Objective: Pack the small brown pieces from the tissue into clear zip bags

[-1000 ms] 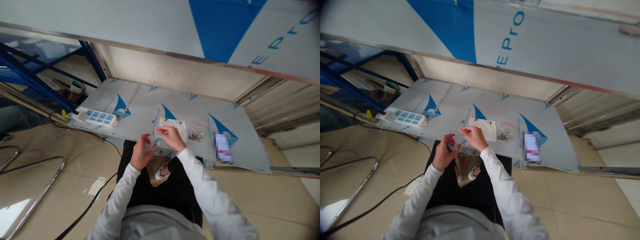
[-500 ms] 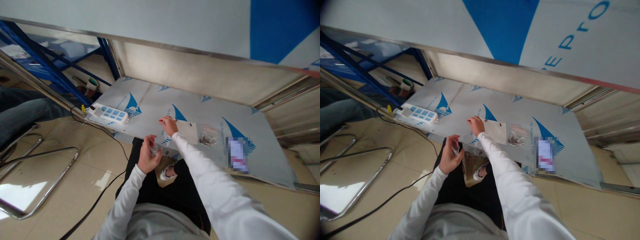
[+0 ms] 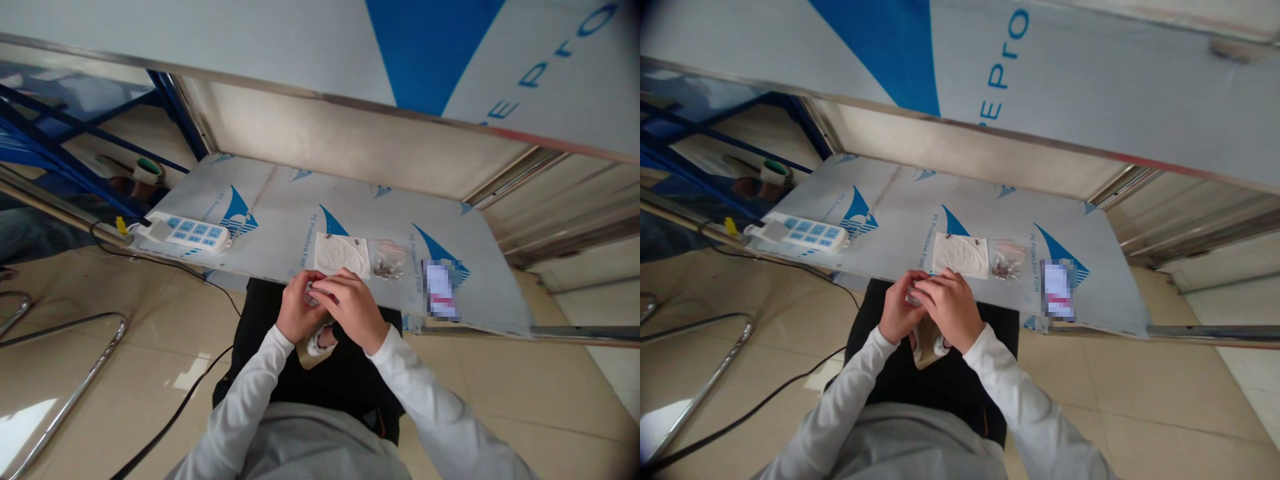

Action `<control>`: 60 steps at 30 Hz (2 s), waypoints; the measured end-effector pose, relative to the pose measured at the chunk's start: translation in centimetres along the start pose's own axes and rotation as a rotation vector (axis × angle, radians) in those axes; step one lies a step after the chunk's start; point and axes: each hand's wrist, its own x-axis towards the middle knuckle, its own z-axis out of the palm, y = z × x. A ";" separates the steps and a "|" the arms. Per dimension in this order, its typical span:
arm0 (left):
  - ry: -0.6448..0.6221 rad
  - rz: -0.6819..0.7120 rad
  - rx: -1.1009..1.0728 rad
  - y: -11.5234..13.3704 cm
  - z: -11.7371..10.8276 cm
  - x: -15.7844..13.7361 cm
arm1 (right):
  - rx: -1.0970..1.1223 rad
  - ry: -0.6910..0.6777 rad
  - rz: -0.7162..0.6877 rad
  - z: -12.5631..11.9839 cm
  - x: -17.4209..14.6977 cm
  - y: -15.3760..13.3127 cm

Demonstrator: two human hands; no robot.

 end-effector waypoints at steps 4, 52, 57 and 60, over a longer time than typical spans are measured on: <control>0.044 -0.001 0.078 -0.8 -0.2 -0.2 | 0.081 0.049 0.001 -0.5 1.6 3.5; -0.051 0.009 0.075 -0.5 -0.2 -0.4 | 0.084 0.066 0.139 -1.2 -0.4 0.0; -0.081 0.071 0.056 1.0 0.6 -0.4 | -0.170 -0.114 0.033 -1.4 -0.8 -0.7; -0.087 0.075 0.016 1.1 0.6 -0.7 | -0.213 -0.144 -0.055 -1.5 -1.0 -0.1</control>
